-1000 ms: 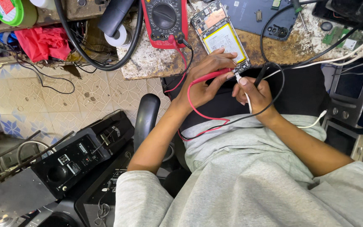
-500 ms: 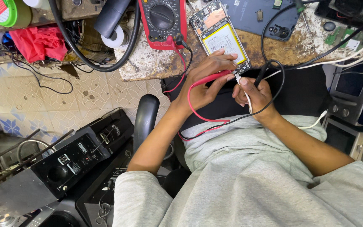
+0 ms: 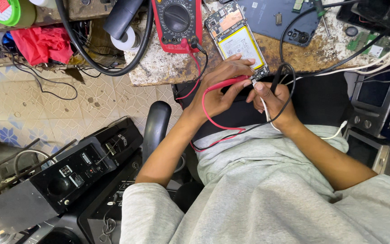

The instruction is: The person sits in a chair and tests a disassembled smartphone using a multimeter. They hold the multimeter probes against the phone's battery and circuit board while the device rests on their lap. The person also handles a white charging cable connected to the phone.

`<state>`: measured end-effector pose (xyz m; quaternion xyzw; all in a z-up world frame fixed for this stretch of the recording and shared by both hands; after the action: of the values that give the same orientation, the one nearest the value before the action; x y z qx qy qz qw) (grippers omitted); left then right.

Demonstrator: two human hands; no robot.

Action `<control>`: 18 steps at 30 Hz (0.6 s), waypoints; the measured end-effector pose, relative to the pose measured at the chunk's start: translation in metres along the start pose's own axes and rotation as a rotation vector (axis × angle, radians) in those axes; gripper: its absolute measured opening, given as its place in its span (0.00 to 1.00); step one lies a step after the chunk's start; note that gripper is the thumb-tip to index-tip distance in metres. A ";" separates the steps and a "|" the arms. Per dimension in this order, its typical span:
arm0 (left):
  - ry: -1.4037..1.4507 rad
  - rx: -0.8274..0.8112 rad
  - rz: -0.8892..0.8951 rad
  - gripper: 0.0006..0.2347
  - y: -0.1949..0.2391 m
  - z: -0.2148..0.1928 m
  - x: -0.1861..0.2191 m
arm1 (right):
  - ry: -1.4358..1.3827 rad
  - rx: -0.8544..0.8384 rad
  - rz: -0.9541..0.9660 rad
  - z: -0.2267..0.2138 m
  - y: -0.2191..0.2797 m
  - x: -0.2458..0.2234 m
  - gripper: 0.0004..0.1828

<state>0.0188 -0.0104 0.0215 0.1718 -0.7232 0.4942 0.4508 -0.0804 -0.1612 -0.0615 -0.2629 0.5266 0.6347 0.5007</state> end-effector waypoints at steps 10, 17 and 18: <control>-0.010 0.013 0.016 0.05 0.001 0.001 -0.002 | 0.701 0.042 -0.677 -0.026 0.016 -0.068 0.22; -0.092 -0.200 -0.052 0.05 0.000 -0.006 0.005 | 0.752 0.103 -0.899 -0.012 0.012 -0.102 0.34; -0.091 -0.199 -0.053 0.05 0.000 -0.006 0.005 | 0.754 0.103 -0.898 -0.010 0.009 -0.103 0.34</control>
<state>0.0192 -0.0040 0.0258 0.1674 -0.7835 0.3998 0.4452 -0.0537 -0.2073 0.0281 -0.6430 0.5355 0.1968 0.5110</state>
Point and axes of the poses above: each hand's wrist, its own y-axis away from the middle knuckle, its own z-axis out of the palm, x = y × z, the point moved 3 cm from there along -y, towards the middle knuckle, and after that the axes turned 7 degrees about z, right-handed, at the moved point
